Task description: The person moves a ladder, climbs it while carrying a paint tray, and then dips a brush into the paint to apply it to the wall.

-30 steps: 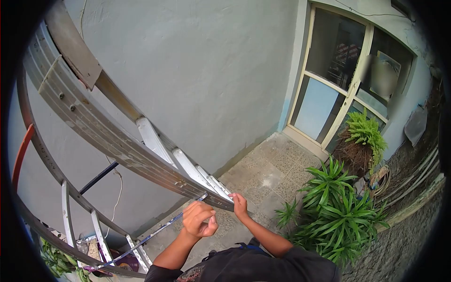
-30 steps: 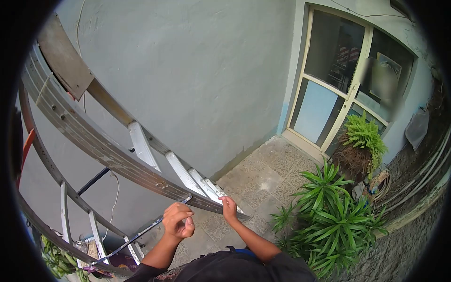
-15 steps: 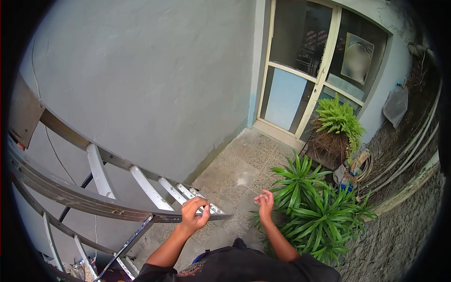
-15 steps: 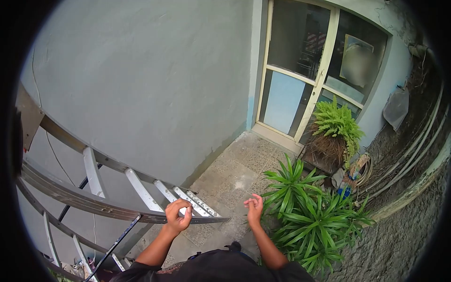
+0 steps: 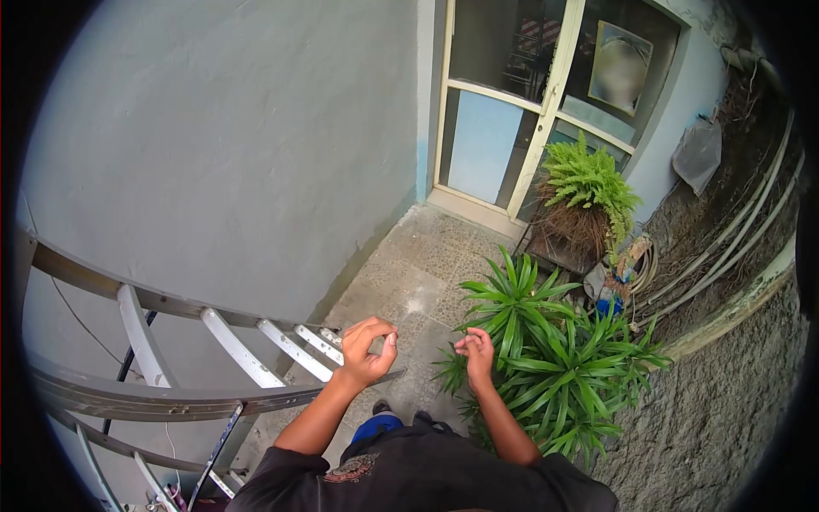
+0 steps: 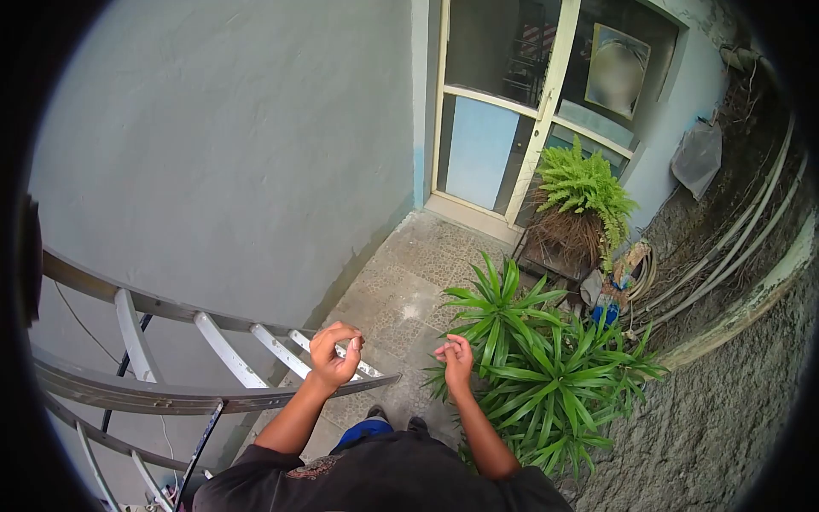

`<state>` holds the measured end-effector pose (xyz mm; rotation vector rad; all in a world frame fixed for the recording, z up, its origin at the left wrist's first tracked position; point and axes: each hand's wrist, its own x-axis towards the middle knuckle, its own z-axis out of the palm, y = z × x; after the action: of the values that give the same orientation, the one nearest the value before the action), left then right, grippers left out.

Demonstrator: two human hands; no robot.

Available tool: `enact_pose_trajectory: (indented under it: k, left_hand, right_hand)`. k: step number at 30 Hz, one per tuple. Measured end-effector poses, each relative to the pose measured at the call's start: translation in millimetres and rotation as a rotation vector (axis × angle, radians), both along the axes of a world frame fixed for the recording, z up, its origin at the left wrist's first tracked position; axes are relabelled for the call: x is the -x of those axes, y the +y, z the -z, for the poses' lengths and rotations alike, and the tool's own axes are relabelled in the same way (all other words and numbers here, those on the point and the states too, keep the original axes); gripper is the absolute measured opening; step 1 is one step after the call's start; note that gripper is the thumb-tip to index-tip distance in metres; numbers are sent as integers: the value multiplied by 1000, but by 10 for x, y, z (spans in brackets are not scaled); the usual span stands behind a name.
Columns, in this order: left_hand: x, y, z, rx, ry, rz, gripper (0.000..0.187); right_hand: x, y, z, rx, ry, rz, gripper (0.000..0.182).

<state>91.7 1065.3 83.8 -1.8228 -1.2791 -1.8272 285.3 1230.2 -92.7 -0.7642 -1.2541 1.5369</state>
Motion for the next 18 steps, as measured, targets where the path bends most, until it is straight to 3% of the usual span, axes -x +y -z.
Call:
enact_pose_trajectory:
  k: [15,18]
  left_hand:
    - [547,1076,-193,-158,-156,112,13]
    - [717,1223,-239,-251,-313,110,11]
  right_hand:
    - [272,389,-116,-10,-110,-44,17]
    - [458,474,-177,9,-98,-40,16]
